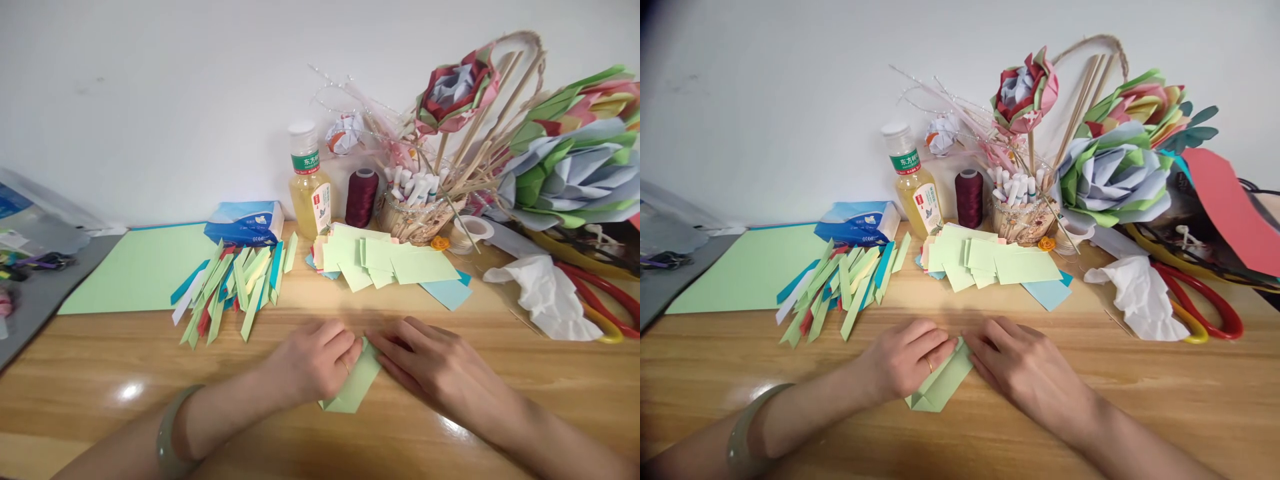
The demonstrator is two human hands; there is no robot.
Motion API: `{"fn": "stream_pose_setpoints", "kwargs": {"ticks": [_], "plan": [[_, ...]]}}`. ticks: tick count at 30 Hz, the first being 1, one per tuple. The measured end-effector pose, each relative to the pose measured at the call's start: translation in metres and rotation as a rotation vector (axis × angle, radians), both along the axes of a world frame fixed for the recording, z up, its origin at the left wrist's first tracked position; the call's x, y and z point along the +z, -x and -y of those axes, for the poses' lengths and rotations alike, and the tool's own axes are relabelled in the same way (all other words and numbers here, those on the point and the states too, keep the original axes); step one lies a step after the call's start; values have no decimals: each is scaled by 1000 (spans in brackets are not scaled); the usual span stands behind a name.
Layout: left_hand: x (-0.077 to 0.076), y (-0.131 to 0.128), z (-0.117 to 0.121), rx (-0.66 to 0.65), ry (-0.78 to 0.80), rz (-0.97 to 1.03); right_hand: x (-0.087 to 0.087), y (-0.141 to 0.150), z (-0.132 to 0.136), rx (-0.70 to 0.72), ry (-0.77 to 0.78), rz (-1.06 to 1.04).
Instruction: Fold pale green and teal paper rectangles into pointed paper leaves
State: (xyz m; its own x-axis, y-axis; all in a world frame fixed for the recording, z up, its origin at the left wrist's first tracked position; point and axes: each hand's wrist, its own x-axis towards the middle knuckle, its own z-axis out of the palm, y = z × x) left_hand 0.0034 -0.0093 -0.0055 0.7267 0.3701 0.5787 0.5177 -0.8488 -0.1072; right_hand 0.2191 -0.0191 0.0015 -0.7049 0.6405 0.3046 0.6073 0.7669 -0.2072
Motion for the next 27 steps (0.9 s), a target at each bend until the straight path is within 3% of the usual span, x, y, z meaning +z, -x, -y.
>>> {"fn": "stream_pose_setpoints", "kwargs": {"ticks": [15, 27], "plan": [[-13, 4, 2, -4, 82, -39, -1, 0, -1, 4, -22, 14], [-14, 6, 2, 27, 170, -8, -2, -3, 1, 51, -88, 82]]}}
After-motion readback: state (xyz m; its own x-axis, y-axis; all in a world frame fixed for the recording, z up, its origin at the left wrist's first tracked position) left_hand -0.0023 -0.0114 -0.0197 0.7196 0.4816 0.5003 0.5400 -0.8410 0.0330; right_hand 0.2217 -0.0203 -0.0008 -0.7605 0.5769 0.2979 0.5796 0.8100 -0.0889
